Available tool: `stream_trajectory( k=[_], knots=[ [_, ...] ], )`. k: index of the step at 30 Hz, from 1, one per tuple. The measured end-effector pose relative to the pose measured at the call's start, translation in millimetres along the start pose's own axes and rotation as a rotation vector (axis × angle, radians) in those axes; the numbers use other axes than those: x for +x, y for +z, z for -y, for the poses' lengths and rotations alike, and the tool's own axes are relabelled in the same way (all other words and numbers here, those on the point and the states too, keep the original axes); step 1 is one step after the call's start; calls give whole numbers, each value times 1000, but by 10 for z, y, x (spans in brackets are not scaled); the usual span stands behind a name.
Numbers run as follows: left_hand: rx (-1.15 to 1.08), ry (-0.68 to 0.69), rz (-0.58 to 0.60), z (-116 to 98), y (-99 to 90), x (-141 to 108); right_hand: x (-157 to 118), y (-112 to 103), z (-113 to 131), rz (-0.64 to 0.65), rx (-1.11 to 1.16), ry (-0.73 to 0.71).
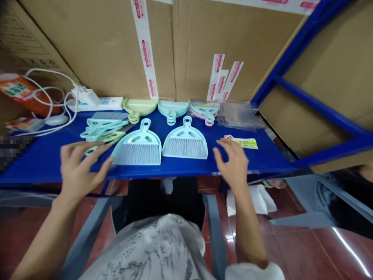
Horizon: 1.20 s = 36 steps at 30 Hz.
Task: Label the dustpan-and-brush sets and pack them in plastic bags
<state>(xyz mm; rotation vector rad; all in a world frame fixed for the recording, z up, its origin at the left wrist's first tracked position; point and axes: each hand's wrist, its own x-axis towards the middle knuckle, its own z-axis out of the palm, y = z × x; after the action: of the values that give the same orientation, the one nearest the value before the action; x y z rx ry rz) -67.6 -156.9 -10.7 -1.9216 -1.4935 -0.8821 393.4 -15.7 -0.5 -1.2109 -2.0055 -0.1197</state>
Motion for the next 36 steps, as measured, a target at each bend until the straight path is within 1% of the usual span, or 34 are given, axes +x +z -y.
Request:
stream_trajectory(
  k=[1, 2, 4, 7, 10, 12, 14, 16, 19, 20, 21, 22, 23, 24, 25, 26, 27, 29, 31, 32, 34, 36],
  knots=[
    [-51, 43, 37, -97, -22, -7, 18, -65, -89, -19, -82, 104],
    [-85, 83, 75, -183, -34, -6, 51, -108, -169, 9, -174, 200],
    [-129, 141, 114, -305, -32, 23, 150, -116, -268, 123, -340, 326],
    [-184, 143, 92, -379, -8, 111, 296, 20, -240, 273, -497, 372],
    [-228, 123, 51, -387, -7, 191, 339, 165, -137, 307, -583, 382],
    [-256, 128, 24, -364, -19, 227, 315, 199, -133, 278, -601, 391],
    [-285, 126, -3, -313, -33, 258, 293, 176, -227, 227, -567, 401],
    [-312, 93, -24, -238, -47, 288, 307, 117, -413, 197, -449, 395],
    [-357, 9, -63, -113, -80, 313, 393, 16, -720, 227, -210, 363],
    [-369, -15, -76, -78, -98, 313, 424, -14, -777, 201, -180, 353],
    [-377, -35, -87, -51, -119, 309, 448, -42, -790, 119, -175, 335],
    [-380, -54, -99, -33, -143, 302, 463, -65, -750, -5, -188, 298],
    [-381, -76, -111, -26, -169, 295, 471, -83, -654, -166, -206, 239],
    [-381, -104, -125, -30, -193, 288, 470, -93, -502, -342, -212, 166],
    [-389, -133, -139, -43, -213, 283, 464, -92, -301, -479, -194, 85],
    [-407, -159, -151, -64, -224, 280, 453, -79, -63, -590, -162, 20],
    [-435, -183, -160, -88, -224, 279, 441, -51, 200, -583, -67, -21],
    [-516, -233, -146, -130, -186, 279, 418, 55, 729, -416, 172, -100],
    [-611, -259, -87, -142, -106, 276, 409, 222, 1163, -135, 359, -308],
    [-641, -252, -43, -132, -61, 272, 413, 323, 1319, -33, 427, -403],
    [-646, -199, 52, -89, 19, 258, 433, 534, 1494, 91, 538, -516],
    [-592, -148, 113, -34, 71, 242, 460, 723, 1517, 147, 603, -512]
  ],
)
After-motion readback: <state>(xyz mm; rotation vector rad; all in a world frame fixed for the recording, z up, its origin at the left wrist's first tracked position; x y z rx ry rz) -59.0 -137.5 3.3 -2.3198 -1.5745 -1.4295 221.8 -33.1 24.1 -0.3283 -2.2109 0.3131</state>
